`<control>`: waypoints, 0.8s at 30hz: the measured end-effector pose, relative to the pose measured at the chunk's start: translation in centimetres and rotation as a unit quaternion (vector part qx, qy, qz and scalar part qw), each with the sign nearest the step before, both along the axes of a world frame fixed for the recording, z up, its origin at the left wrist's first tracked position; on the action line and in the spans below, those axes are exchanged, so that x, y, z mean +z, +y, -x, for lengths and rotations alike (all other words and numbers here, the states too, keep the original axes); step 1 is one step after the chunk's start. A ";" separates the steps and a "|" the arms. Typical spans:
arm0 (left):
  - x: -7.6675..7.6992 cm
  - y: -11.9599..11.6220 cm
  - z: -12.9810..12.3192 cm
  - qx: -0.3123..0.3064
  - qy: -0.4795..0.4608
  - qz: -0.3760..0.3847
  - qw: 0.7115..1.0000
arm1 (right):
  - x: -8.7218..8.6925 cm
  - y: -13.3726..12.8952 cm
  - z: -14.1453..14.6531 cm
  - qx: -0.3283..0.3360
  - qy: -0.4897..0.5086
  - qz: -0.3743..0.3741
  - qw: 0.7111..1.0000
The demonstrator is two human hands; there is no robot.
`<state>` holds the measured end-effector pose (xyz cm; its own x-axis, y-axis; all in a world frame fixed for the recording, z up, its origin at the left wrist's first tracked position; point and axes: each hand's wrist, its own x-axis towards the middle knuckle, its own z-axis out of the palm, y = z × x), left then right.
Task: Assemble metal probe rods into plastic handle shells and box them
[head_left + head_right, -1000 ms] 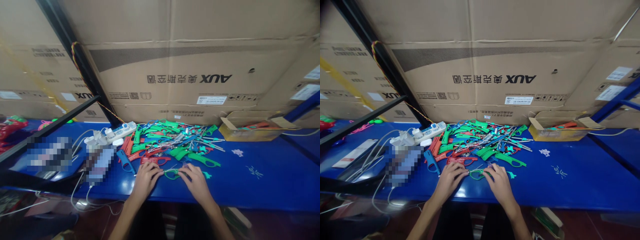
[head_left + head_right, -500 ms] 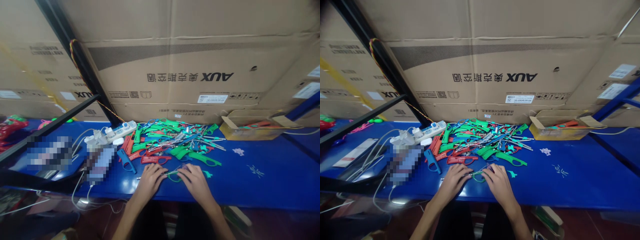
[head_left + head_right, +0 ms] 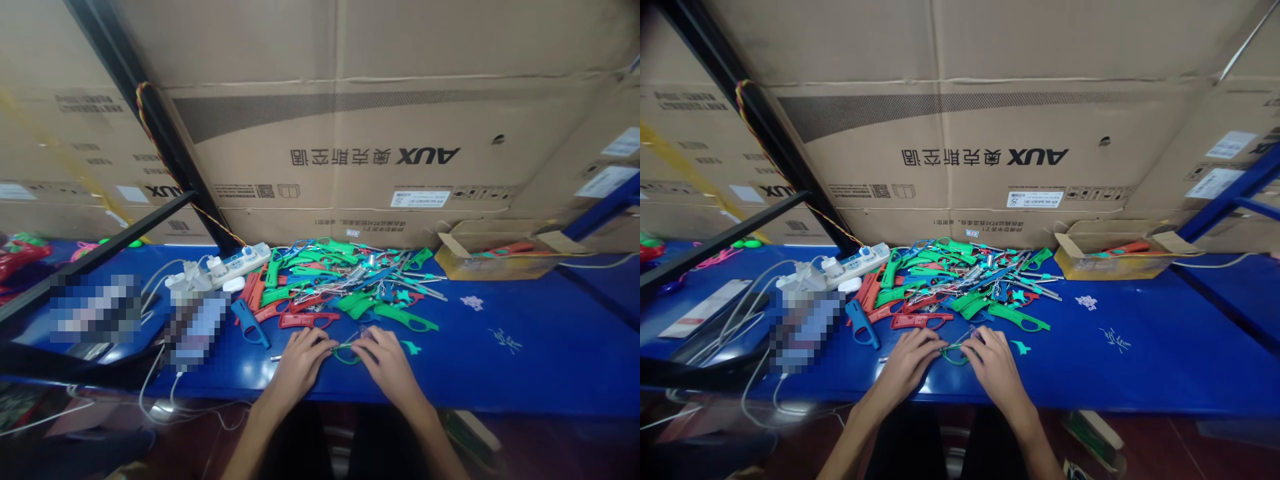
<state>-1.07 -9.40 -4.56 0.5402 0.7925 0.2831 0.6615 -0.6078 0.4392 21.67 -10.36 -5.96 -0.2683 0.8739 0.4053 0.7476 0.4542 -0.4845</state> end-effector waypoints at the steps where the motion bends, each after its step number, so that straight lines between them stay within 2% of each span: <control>1: 0.0 0.0 0.0 -0.003 0.002 -0.002 1.000 | 0.0 0.0 0.0 0.000 -0.003 -0.005 1.000; 12: 0.1 -0.3 -0.1 0.003 0.028 0.007 1.000 | -0.2 -0.8 0.2 -0.022 -0.035 -0.111 0.993; 24: 0.1 -0.5 -0.2 0.016 0.042 0.000 0.999 | 0.2 -0.8 0.3 -0.021 -0.044 -0.149 0.988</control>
